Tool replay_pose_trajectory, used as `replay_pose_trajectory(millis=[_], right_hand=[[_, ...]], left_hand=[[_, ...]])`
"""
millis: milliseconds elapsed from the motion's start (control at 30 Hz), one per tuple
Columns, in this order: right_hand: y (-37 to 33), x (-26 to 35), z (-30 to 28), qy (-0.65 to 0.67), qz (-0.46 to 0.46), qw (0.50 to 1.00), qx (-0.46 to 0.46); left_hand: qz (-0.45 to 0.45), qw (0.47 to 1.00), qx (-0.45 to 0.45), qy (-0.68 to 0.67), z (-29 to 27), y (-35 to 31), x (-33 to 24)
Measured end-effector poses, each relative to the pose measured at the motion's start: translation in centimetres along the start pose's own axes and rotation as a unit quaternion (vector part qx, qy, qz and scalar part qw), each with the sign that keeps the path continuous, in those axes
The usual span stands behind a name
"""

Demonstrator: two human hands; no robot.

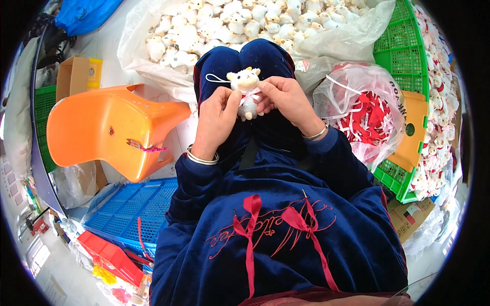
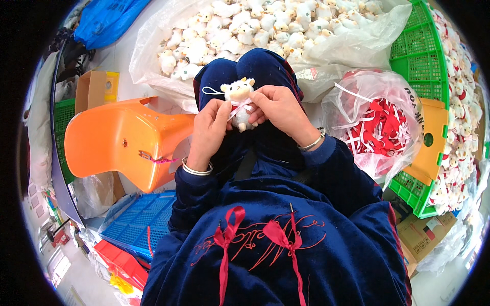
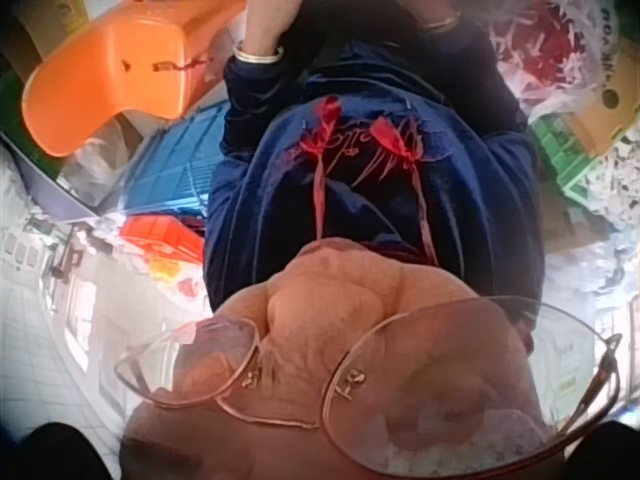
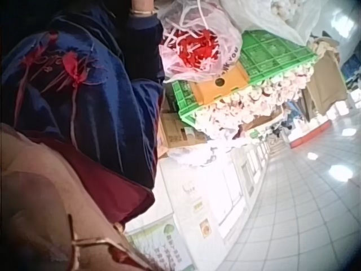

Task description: The person ties red ribbons around the necks of small white plush toys. They pick up each toy, wrap the ribbon, and adjust the knot. Finished toys are placed into a green crate.

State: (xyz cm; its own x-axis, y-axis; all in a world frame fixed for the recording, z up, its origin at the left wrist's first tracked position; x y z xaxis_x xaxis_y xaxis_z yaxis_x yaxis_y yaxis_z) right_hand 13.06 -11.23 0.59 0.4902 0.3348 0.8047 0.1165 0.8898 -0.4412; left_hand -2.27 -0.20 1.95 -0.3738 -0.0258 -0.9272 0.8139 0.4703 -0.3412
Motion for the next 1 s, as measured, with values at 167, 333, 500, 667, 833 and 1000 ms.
replay_pose_trajectory(millis=[167, 333, 500, 667, 833, 1000], right_hand=[[0.3, -0.5, 0.2, -0.069, -0.043, 0.997, -0.006], [0.2, -0.5, 0.8, -0.033, -0.046, 0.998, -0.037], [0.5, -0.2, -0.3, -0.109, -0.030, 0.994, -0.010], [-2.3, 1.9, -2.4, -0.162, 0.004, 0.984, -0.080], [-2.5, 0.6, -1.5, -0.205, -0.018, 0.979, -0.012], [-2.5, 0.4, 0.6, -0.281, -0.129, 0.951, -0.004]], left_hand=[[0.070, 0.989, -0.042, 0.122, 0.6, 1.2, -0.3], [0.155, 0.981, -0.063, 0.098, 1.0, 1.3, 0.9], [0.116, 0.991, -0.045, 0.052, 0.7, 1.2, 1.6], [0.038, 0.997, -0.008, 0.059, -0.3, -0.8, -0.4], [0.098, 0.977, -0.038, 0.188, 1.0, -1.5, -0.2], [0.081, 0.987, -0.069, 0.120, 2.4, -0.9, 0.6]])
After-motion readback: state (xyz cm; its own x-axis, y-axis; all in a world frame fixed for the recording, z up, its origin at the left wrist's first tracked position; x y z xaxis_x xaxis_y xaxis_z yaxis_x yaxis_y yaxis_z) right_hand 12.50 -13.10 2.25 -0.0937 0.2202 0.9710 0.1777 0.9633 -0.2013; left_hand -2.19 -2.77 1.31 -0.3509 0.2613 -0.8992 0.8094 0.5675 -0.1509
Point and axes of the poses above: each hand's wrist, its own y-axis towards the middle knuckle, its own z-axis out of the palm, x = y × z, the point moved 3 cm from there along y, towards the middle knuckle, and after that the axes turned 13 degrees about x, right-handed, at the moved point
